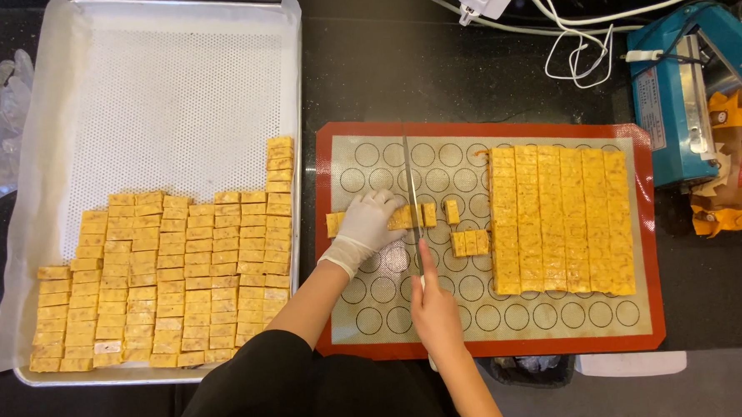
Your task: Cutting a sheet of pastry into small squares using a knife and transferring them to a tray.
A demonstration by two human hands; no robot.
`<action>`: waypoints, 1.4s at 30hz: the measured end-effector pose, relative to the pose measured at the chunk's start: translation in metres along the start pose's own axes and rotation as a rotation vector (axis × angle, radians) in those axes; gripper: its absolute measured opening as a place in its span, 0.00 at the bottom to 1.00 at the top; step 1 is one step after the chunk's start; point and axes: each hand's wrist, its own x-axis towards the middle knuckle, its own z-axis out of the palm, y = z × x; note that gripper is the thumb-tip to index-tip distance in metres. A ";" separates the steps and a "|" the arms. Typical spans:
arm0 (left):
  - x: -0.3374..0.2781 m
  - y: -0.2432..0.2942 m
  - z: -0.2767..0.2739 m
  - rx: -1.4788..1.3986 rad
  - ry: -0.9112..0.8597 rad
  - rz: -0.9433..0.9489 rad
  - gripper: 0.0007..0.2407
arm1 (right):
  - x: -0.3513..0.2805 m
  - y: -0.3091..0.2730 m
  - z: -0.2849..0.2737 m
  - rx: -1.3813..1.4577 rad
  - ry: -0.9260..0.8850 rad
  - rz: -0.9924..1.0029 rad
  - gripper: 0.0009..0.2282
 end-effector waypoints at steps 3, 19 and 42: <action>0.003 -0.005 0.003 -0.002 0.019 -0.009 0.21 | 0.020 -0.018 -0.005 0.021 0.013 -0.016 0.25; -0.009 0.007 -0.013 -0.010 -0.015 -0.009 0.24 | -0.003 0.042 0.011 0.004 -0.035 0.075 0.27; -0.012 0.006 -0.002 -0.051 0.044 -0.029 0.26 | -0.005 0.039 0.009 0.009 0.000 -0.055 0.27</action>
